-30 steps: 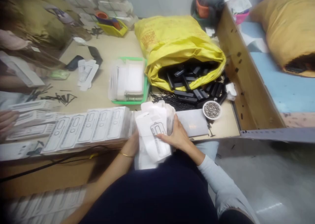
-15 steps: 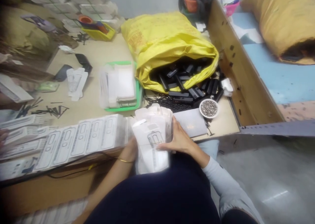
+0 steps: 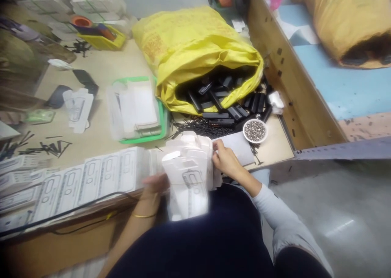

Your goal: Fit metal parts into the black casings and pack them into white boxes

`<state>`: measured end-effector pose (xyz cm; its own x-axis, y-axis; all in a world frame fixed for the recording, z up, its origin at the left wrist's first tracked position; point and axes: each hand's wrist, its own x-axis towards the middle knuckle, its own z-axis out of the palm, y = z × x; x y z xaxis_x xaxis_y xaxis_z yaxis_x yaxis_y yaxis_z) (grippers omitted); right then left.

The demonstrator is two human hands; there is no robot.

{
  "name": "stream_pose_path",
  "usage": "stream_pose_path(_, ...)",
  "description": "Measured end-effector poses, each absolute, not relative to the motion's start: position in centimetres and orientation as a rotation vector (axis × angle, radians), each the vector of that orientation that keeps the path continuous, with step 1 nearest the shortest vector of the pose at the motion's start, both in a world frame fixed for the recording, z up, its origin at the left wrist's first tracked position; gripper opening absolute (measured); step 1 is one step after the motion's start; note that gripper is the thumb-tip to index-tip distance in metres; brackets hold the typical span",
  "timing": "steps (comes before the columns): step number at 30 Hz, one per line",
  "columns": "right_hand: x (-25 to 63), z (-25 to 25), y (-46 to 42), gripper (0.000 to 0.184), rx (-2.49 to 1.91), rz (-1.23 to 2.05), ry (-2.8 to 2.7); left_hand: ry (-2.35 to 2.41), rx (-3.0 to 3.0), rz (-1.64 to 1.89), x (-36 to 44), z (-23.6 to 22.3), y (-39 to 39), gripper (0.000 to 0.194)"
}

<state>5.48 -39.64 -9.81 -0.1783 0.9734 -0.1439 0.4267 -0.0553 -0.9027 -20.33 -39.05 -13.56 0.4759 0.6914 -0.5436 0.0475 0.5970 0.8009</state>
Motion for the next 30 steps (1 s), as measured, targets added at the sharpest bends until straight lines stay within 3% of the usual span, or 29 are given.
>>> stream_pose_path(4,5.8,-10.2,-39.0,0.028,-1.451,1.194,-1.696,0.9,1.018,0.49,-20.7,-13.5,-38.5,0.082)
stream_pose_path(10,7.2,-11.4,-36.5,0.02,-1.282,1.265,-1.686,0.815,1.185,0.536,-20.4,-15.1,-38.3,0.072)
stream_pose_path(16,6.6,-10.6,-32.7,0.02,-1.175,0.864,-1.899,0.838,1.222,0.535,-20.6,-15.1,-38.3,0.066)
stream_pose_path(23,5.8,-9.1,-30.1,0.009,-1.277,0.667,-2.176,0.825,1.28,0.552,-19.6,-13.7,-38.6,0.071)
stream_pose_path(30,6.5,-6.8,-29.1,0.019,-1.402,0.321,-2.834,0.748,1.304,0.55,-18.3,-13.0,-38.3,0.071)
